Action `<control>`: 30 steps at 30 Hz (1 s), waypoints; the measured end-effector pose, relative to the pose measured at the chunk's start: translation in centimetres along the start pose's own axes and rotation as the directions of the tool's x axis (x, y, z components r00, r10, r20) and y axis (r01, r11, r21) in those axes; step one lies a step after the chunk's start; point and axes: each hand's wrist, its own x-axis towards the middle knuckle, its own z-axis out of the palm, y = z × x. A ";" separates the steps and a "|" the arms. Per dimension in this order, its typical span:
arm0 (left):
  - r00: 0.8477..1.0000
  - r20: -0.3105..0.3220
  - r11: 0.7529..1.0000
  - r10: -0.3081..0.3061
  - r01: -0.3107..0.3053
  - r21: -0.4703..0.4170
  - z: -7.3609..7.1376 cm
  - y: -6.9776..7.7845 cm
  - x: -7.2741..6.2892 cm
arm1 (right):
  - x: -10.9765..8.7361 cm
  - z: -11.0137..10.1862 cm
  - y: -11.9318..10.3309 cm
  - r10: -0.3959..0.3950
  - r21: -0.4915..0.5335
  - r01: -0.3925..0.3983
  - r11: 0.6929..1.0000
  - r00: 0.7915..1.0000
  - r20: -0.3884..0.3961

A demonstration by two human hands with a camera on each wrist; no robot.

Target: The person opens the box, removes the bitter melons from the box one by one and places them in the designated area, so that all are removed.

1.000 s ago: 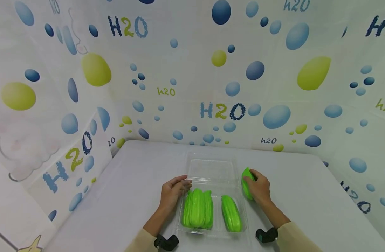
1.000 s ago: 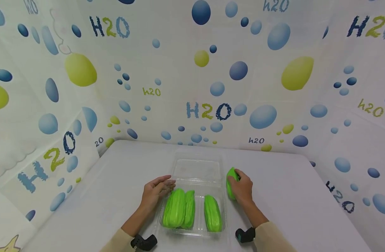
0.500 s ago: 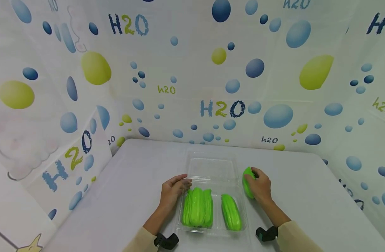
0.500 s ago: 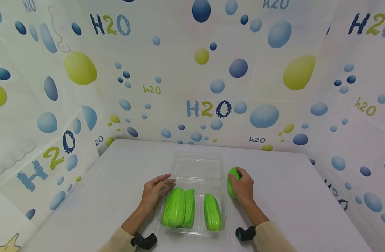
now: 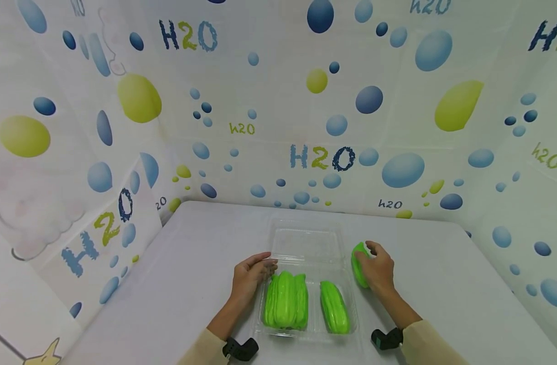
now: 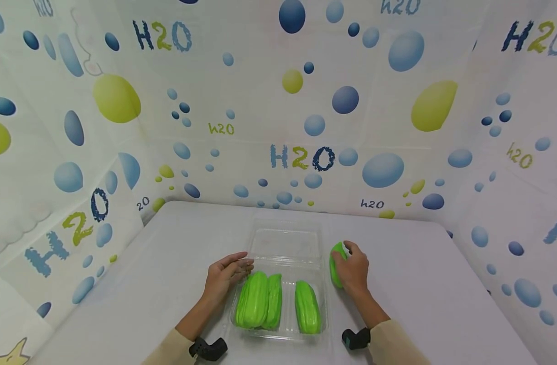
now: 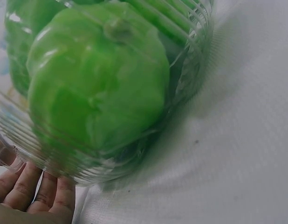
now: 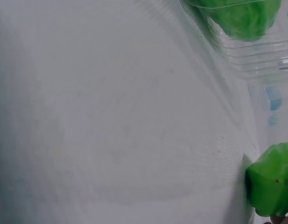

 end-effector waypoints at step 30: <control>1.000 0.001 1.000 0.004 -0.004 -0.028 0.0 -0.4 0.9 | -0.9 0.6 -2.6 -0.122 0.013 0.123 0.992 0.992 -0.040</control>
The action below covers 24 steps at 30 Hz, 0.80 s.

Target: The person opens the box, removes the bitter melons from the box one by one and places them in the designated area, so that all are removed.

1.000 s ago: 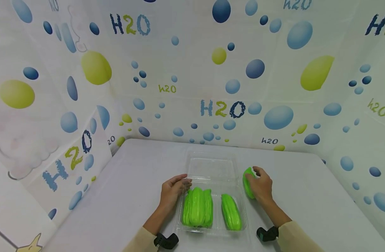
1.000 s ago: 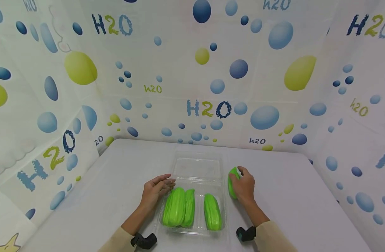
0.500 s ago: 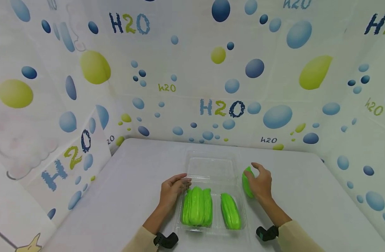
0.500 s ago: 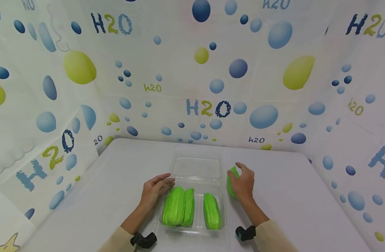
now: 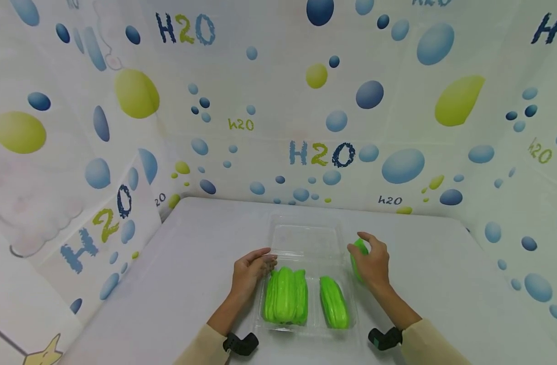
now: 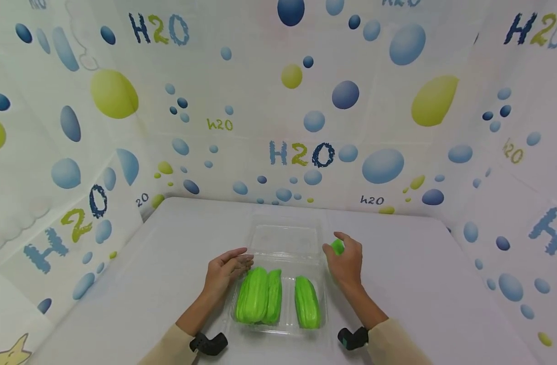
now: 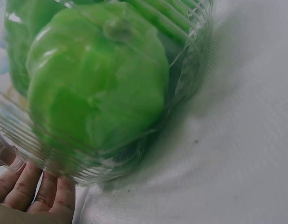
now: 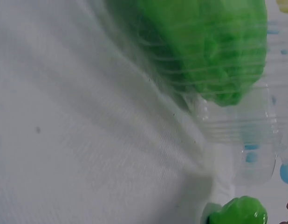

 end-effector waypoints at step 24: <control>1.000 -0.009 0.999 -0.014 0.015 0.038 -0.1 0.3 0.1 | -2.3 0.5 -2.7 -0.042 0.063 0.037 0.997 0.996 0.084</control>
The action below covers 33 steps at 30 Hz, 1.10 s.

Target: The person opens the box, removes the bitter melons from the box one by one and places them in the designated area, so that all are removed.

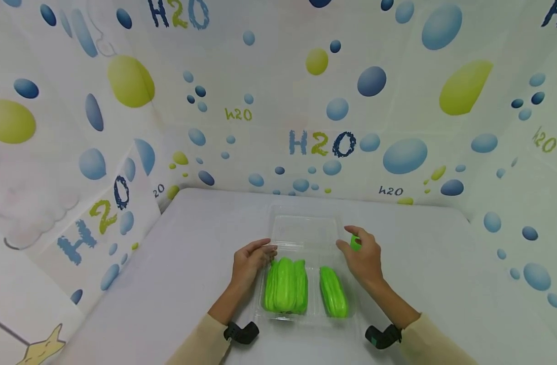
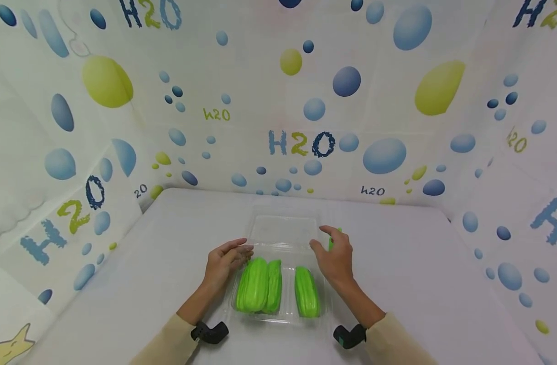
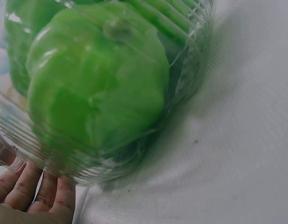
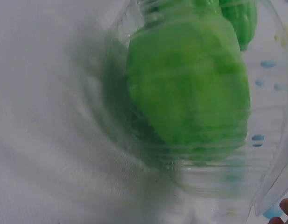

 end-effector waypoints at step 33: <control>1.000 0.030 1.000 0.005 -0.004 -0.030 -0.1 0.2 0.4 | -3.7 0.9 -2.6 -0.226 -0.173 0.274 0.946 0.940 0.254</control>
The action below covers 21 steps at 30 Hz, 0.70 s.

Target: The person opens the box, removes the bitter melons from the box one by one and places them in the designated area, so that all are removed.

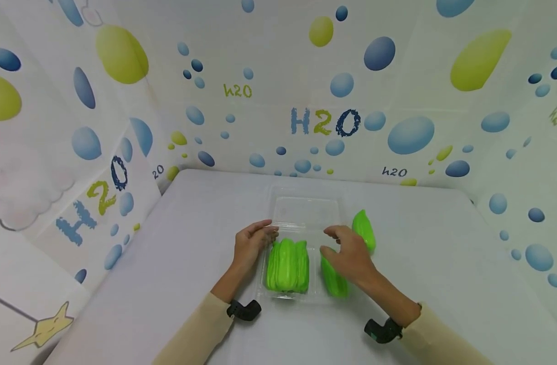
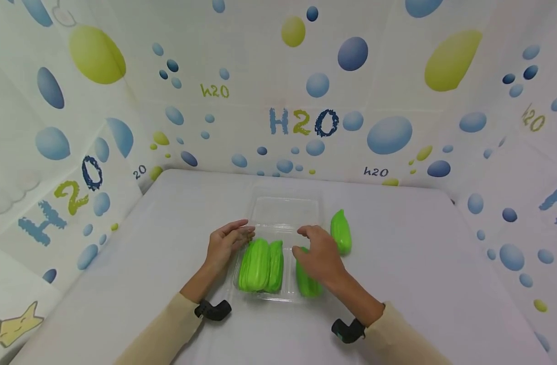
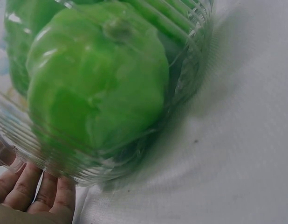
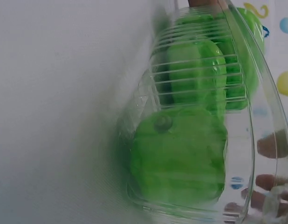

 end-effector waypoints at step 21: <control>1.000 -0.009 1.000 0.007 -0.007 0.004 0.2 0.0 0.0 | -1.0 1.1 -0.7 0.087 -0.187 -0.051 0.981 0.978 0.188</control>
